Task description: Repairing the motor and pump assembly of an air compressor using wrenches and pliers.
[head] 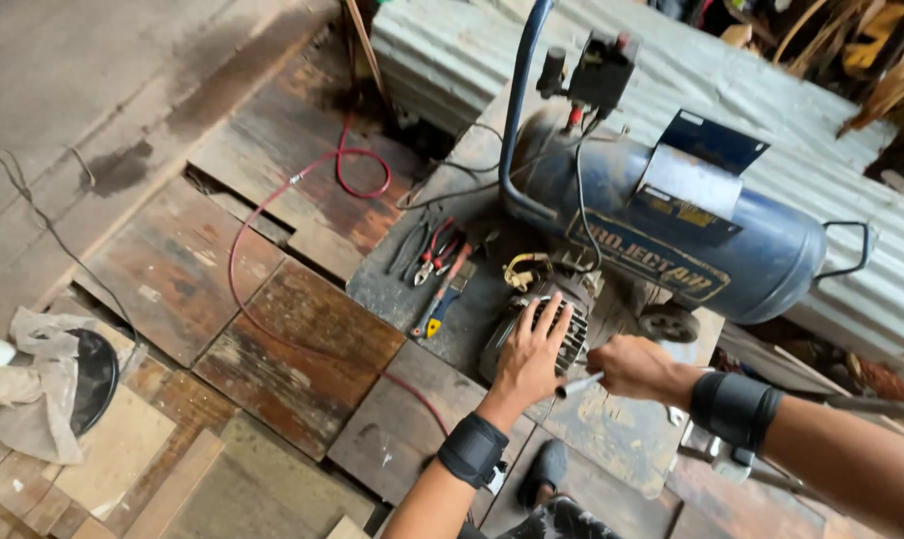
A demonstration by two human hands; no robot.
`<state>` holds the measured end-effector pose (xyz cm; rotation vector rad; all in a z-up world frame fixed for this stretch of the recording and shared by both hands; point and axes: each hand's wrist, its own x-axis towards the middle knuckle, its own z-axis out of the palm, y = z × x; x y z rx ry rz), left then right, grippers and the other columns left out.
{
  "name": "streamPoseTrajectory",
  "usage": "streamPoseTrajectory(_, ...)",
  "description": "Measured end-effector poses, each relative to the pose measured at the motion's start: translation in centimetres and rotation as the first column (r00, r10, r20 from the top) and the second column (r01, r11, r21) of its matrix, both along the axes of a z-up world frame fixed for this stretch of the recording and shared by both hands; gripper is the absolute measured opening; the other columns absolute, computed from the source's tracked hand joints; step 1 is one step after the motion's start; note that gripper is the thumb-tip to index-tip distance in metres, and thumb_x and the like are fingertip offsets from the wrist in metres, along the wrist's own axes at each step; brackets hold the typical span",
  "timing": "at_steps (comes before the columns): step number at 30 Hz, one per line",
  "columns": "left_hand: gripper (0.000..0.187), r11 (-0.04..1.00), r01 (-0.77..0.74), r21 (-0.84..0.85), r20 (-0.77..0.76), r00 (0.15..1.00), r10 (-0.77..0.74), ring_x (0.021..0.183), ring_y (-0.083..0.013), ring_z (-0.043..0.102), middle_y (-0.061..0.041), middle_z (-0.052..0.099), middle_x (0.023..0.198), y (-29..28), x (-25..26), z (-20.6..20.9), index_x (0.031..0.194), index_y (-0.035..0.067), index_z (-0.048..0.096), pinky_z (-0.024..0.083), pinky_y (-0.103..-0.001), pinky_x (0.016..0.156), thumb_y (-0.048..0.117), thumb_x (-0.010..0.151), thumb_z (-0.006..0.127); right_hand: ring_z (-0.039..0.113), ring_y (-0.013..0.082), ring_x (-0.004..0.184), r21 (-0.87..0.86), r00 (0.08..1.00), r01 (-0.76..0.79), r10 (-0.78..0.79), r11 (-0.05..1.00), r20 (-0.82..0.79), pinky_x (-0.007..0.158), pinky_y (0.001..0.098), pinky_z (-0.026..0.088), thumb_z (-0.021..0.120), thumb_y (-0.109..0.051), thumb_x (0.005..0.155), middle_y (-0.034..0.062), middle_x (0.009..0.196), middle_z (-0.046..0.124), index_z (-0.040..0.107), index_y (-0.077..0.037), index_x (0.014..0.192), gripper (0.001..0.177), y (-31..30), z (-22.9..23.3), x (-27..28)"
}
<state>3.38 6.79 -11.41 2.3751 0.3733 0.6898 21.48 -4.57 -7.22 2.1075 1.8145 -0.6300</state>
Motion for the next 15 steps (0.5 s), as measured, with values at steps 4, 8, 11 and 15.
streamPoseTrajectory(4,0.111,0.998,-0.014,0.056,0.012,1.0,0.013,0.143,-0.0507,0.031,-0.023,0.03,0.161,0.3,0.6,-0.9,0.152,-0.002,0.037,0.036,-0.058,0.113,0.051,0.071,0.092,0.068,0.0278,0.058,-0.014,0.984,-0.146,0.146,0.989,0.099,0.051,0.0409,0.055,0.066,-0.017,0.088,0.01,0.066,0.067,0.072,-0.011,0.088,0.009,1.2,-0.8,0.8)
streamPoseTrajectory(8,0.111,0.994,-0.029,0.105,-0.074,0.997,0.037,0.147,-0.0466,0.032,-0.019,0.031,0.165,0.1,0.4,-1.0,0.155,0.005,0.038,0.038,-0.054,0.116,0.035,0.062,0.09,0.065,0.0225,0.055,-0.071,0.91,-0.331,0.338,0.941,0.239,0.049,0.0376,0.055,0.06,-0.012,0.094,0.0076,0.065,0.064,0.071,-0.009,0.082,0.016,2.1,-1.8,1.9)
streamPoseTrajectory(11,0.111,0.995,-0.035,0.095,-0.082,0.996,0.043,0.147,-0.0453,0.032,-0.016,0.031,0.165,0.5,0.7,-1.1,0.156,0.008,0.038,0.038,-0.055,0.115,0.032,0.06,0.09,0.064,0.0223,0.054,-0.048,0.872,-0.404,0.401,0.914,0.281,0.049,0.0367,0.054,0.059,-0.013,0.096,0.0075,0.066,0.065,0.07,-0.009,0.081,0.019,2.8,-2.6,3.2)
streamPoseTrajectory(15,0.113,0.997,-0.026,0.072,-0.094,0.995,0.033,0.148,-0.0446,0.032,-0.015,0.03,0.165,0.5,0.9,-1.4,0.157,0.01,0.038,0.038,-0.053,0.115,0.028,0.058,0.09,0.067,0.0225,0.058,-0.087,0.859,-0.425,0.432,0.901,0.274,0.052,0.0362,0.055,0.06,-0.022,0.099,0.0065,0.07,0.068,0.07,-0.011,0.085,0.021,3.6,-1.5,3.4)
